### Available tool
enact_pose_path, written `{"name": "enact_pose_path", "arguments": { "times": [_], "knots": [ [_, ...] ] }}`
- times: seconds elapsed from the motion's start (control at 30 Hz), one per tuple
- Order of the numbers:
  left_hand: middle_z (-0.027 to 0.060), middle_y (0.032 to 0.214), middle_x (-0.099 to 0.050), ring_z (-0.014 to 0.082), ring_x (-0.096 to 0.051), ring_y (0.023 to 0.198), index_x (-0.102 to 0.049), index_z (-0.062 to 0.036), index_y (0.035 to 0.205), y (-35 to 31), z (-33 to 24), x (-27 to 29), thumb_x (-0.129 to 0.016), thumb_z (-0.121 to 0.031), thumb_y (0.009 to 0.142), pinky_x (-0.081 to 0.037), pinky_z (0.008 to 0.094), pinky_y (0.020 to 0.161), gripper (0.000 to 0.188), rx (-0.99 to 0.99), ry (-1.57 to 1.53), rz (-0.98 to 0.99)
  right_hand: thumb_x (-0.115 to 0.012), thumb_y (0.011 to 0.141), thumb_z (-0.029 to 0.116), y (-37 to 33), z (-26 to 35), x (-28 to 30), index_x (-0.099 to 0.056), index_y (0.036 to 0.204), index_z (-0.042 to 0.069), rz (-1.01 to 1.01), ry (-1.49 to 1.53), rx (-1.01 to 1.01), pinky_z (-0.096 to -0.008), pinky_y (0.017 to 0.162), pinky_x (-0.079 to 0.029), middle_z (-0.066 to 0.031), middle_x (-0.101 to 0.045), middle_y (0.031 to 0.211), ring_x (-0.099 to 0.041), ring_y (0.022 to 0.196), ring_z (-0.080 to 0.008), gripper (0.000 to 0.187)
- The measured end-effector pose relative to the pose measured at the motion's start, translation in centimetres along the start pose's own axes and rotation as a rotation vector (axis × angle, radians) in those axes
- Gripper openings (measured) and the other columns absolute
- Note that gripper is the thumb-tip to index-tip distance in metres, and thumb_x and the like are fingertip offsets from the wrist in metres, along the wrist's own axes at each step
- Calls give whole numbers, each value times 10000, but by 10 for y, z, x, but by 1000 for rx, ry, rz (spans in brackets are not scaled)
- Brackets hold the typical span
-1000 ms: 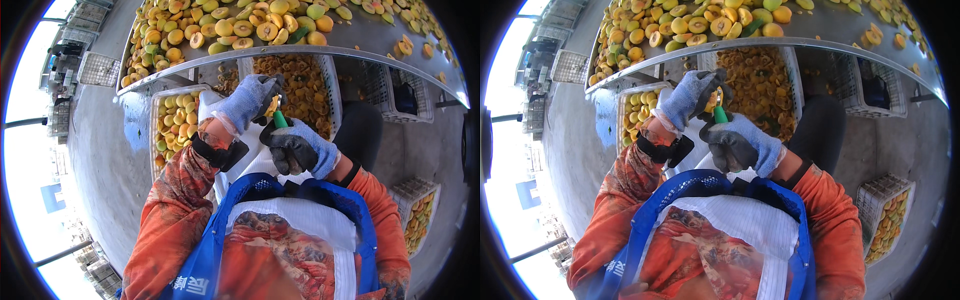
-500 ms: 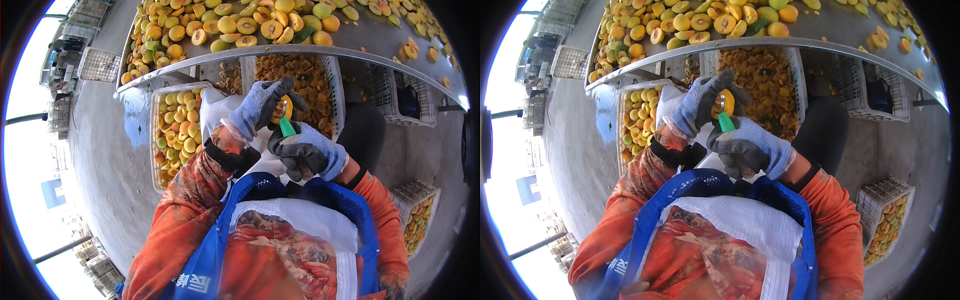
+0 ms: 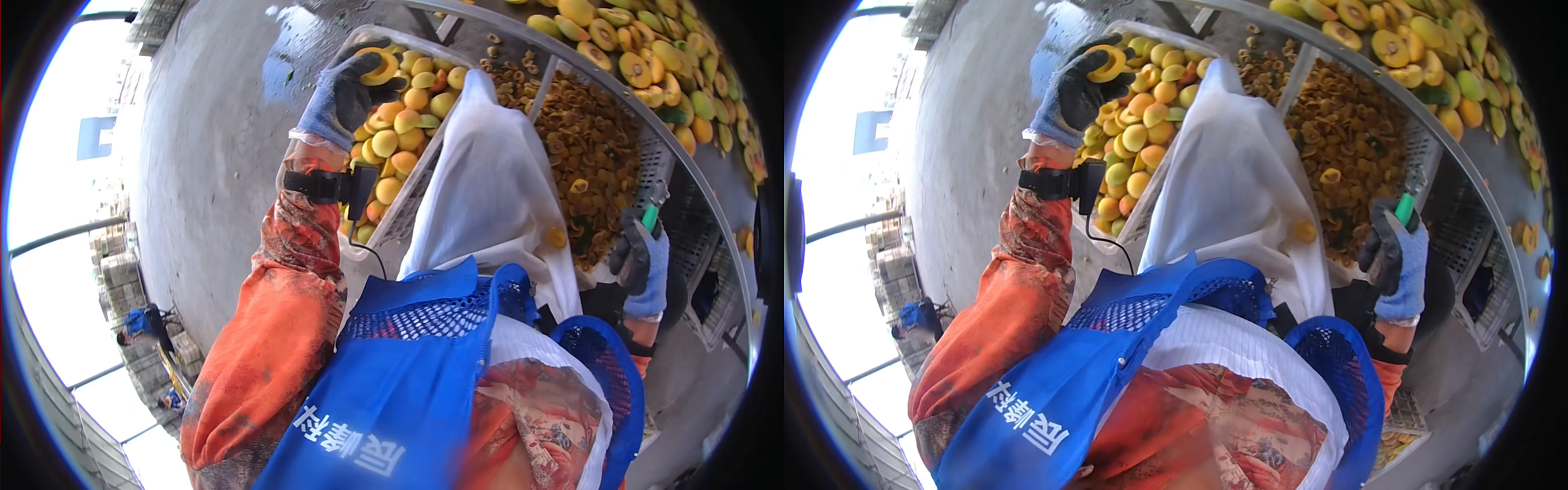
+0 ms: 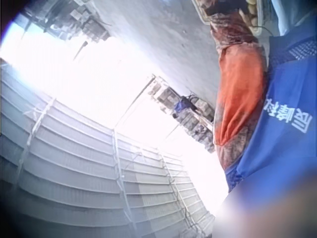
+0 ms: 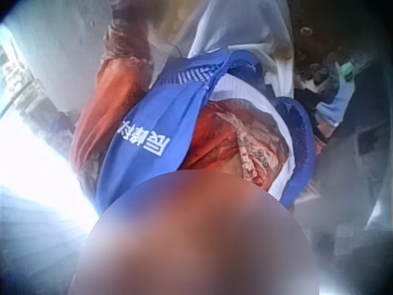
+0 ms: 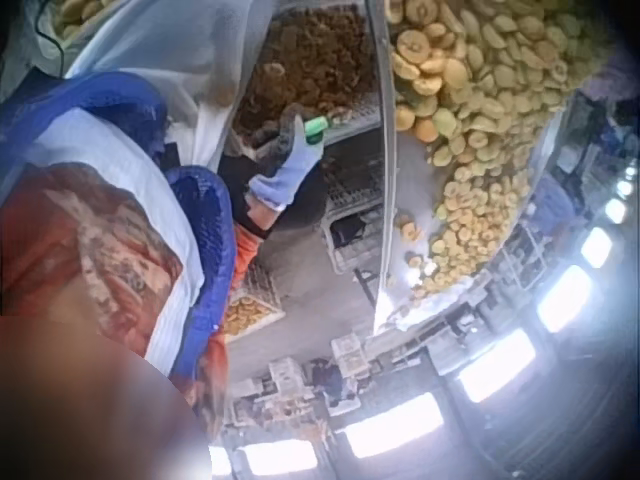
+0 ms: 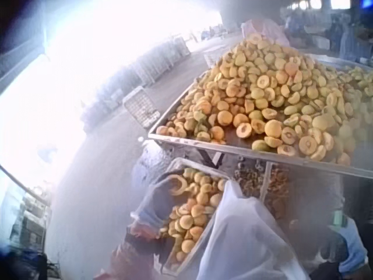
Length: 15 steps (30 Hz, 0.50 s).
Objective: The person is pitting apricots or similar stone fruits using a specialized handheld pitting tool and sorting the halves into containers.
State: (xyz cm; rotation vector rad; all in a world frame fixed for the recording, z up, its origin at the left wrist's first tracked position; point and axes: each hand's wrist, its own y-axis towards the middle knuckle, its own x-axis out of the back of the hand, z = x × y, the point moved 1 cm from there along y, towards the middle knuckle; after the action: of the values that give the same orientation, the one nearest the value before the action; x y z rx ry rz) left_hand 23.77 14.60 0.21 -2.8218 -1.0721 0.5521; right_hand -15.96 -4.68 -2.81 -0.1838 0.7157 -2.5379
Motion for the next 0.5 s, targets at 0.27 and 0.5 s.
{"name": "enact_pose_path", "arguments": {
  "times": [0.27, 0.5],
  "knots": [
    [112, 888, -633, 235, -646, 706, -604, -95, 1065, -150, 86, 209, -535, -79, 747, -524, 342, 568, 326, 440, 775, -777, -643, 797, 254, 12, -30, -37, -543, 990, 84, 17, -127, -180, -233, 339, -299, 20, -431, 542, -383, 367, -90, 276],
    [101, 1175, -558, 271, -547, 1059, -463, -162, 1243, -186, 140, 208, -609, -333, 749, -350, 498, 932, 542, 593, 2042, -110, -667, 785, 266, 12, -33, -51, -544, 979, 106, 23, -197, -214, -227, 350, -299, 26, -438, 549, -399, 395, -86, 280]
  ]
}}
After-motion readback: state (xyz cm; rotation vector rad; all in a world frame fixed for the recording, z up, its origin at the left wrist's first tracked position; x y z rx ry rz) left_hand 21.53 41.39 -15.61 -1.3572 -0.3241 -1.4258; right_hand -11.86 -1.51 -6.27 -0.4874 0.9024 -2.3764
